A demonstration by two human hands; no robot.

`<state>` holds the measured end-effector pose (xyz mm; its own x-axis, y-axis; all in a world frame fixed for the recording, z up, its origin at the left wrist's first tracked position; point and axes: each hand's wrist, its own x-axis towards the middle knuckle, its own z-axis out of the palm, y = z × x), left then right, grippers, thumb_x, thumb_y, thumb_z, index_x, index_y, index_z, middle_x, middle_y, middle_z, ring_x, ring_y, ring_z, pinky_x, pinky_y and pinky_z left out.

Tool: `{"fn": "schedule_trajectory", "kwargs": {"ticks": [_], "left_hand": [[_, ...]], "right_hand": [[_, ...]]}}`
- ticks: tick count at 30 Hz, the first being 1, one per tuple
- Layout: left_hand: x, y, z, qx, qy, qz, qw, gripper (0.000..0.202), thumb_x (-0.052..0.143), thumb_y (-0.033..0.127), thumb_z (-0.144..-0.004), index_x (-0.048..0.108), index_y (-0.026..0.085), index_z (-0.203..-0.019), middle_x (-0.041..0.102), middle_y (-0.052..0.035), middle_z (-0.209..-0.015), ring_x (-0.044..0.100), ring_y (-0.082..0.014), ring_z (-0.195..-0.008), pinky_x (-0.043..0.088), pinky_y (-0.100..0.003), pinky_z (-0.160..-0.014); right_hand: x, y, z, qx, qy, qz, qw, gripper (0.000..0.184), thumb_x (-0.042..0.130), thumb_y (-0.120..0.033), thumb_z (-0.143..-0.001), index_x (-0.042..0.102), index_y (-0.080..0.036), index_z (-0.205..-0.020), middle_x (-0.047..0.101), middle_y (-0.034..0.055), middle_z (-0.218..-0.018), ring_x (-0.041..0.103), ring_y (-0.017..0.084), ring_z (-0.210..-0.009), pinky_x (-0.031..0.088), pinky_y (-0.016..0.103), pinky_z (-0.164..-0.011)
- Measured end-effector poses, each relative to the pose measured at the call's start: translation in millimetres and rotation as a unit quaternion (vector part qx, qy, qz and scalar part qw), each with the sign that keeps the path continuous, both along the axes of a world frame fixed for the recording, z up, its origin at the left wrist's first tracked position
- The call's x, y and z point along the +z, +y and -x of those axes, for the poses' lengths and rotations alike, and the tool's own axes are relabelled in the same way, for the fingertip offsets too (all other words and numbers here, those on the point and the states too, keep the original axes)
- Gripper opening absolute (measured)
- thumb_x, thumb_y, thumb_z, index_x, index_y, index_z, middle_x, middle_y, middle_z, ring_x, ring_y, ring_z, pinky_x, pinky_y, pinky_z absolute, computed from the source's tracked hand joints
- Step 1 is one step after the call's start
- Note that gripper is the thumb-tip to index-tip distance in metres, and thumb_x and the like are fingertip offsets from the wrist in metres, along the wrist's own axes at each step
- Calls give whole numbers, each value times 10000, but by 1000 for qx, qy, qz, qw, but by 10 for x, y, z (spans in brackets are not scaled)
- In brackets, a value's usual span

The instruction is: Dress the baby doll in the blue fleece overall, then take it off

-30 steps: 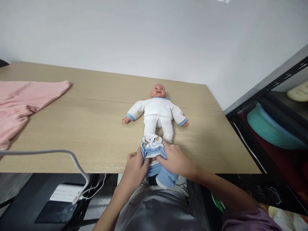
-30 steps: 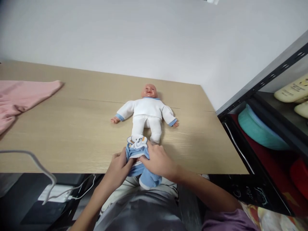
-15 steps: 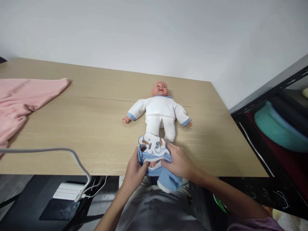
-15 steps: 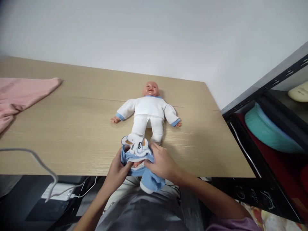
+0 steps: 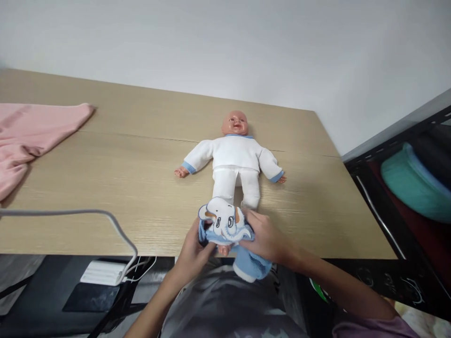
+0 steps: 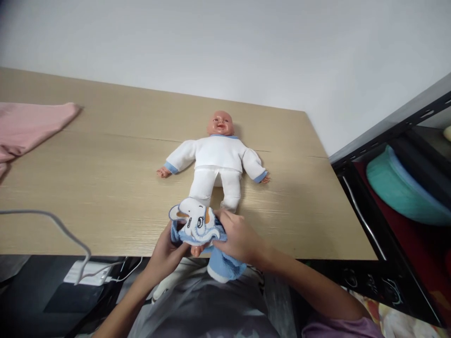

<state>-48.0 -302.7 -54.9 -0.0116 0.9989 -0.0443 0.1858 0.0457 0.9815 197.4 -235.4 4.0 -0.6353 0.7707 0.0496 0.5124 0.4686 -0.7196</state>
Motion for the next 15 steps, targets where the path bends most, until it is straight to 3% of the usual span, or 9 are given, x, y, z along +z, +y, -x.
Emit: {"fn": "schedule_trajectory", "kwargs": {"ticks": [2,5,7,11,15], "left_hand": [[45,92,90,-30,32,-39,998,246,694,383,-1027,657,202,-1189,799,-142,-1160,781,-306,-1053,645,-451,-1001],[186,302,259,-113,92,-121,982,233,679,357,-1065,722,207,-1237,789,-152,-1275,749,-323,-1176,609,-478,-1086],[289,458,359,-167,128,-169,963,194,676,334,-1080,756,219,-1216,788,-144,-1296,719,-322,-1226,585,-483,-1113],[414,719,471,-208,141,-165,954,144,727,342,-1070,803,221,-1094,795,-119,-1237,677,-323,-1271,540,-472,-1132],[433,843,500,-189,54,-91,976,397,931,543,-886,795,187,-999,768,-92,-1104,692,-297,-1060,552,-409,-999]], "right_hand": [[-37,88,-27,34,-9,-80,996,220,715,-157,-898,666,-204,-1108,780,110,-1051,741,287,-959,601,388,-846],[-80,321,-74,112,-26,-211,971,72,723,-162,-918,676,-214,-931,757,90,-930,696,260,-874,564,360,-758],[-74,513,-96,161,-24,-257,953,124,750,-238,-966,679,-216,-867,738,74,-877,667,247,-838,545,354,-728],[60,831,-103,213,5,-216,953,162,768,-358,-1018,746,-206,-967,766,78,-981,693,253,-943,578,375,-837],[221,946,-149,201,13,-90,975,389,854,-519,-970,775,-189,-1159,783,101,-1155,717,265,-1039,579,383,-952]]}}
